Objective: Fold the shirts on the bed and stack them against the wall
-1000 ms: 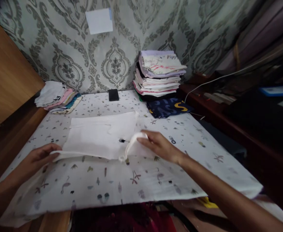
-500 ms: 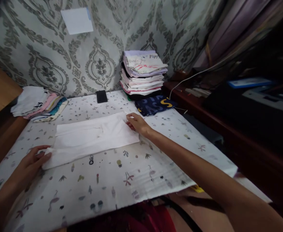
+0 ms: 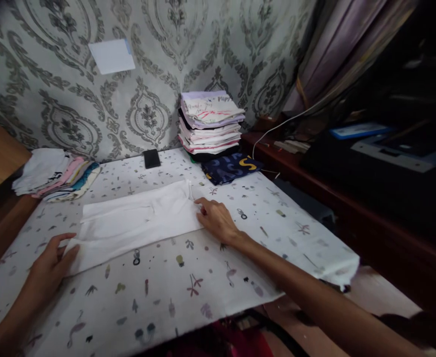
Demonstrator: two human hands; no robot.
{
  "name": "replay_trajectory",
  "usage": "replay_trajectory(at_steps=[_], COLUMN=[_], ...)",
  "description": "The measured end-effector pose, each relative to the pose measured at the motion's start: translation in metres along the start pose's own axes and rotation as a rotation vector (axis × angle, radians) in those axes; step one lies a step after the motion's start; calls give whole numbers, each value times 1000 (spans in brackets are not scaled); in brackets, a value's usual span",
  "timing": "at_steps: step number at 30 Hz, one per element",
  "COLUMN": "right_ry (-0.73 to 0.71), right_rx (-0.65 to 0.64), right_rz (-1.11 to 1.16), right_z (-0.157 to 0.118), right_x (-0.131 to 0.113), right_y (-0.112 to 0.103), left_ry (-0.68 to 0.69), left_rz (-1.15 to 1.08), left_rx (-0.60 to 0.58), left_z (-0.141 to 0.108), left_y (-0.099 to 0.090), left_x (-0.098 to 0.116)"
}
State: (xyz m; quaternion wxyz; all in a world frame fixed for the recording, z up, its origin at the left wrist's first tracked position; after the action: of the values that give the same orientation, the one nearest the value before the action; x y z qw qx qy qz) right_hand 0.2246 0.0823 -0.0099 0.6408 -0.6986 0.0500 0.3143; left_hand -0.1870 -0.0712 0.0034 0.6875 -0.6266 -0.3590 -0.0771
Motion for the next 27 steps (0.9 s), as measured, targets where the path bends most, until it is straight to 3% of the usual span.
replay_trajectory(at_steps=[5, 9, 14, 18, 22, 24, 27], right_ry=[-10, -20, -105, -88, -64, -69, -181], right_rx=[3, 13, 107, 161, 145, 156, 178], right_rz=[-105, -124, -85, -54, -58, -57, -46], right_z=[54, 97, 109, 110, 115, 115, 106], right_x=[-13, -27, -38, -25, -16, -19, -39], right_y=[-3, 6, 8, 9, 12, 6, -4], left_ry=[12, 24, 43, -8, 164, 290, 421], left_rz=[83, 119, 148, 453, 787, 745, 470], left_rx=[-26, -28, -19, -107, -41, -25, -129], left_z=[4, 5, 2, -1, 2, 11, 38], left_y=[5, 7, 6, 12, 13, 20, 49], left_x=[2, 2, 0, 10, 63, 95, 136])
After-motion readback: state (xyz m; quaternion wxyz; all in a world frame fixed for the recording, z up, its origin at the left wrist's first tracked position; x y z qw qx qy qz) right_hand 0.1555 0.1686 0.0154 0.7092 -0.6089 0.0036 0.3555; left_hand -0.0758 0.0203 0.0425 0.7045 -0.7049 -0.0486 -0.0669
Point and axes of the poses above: each hand's wrist, its own z-axis towards the middle knuckle, its own y-axis out of the palm, x = y × z, the point moved 10 cm from there along z, towards the middle knuckle, and after that the axes turned 7 degrees about -x, right-handed, at the moved point
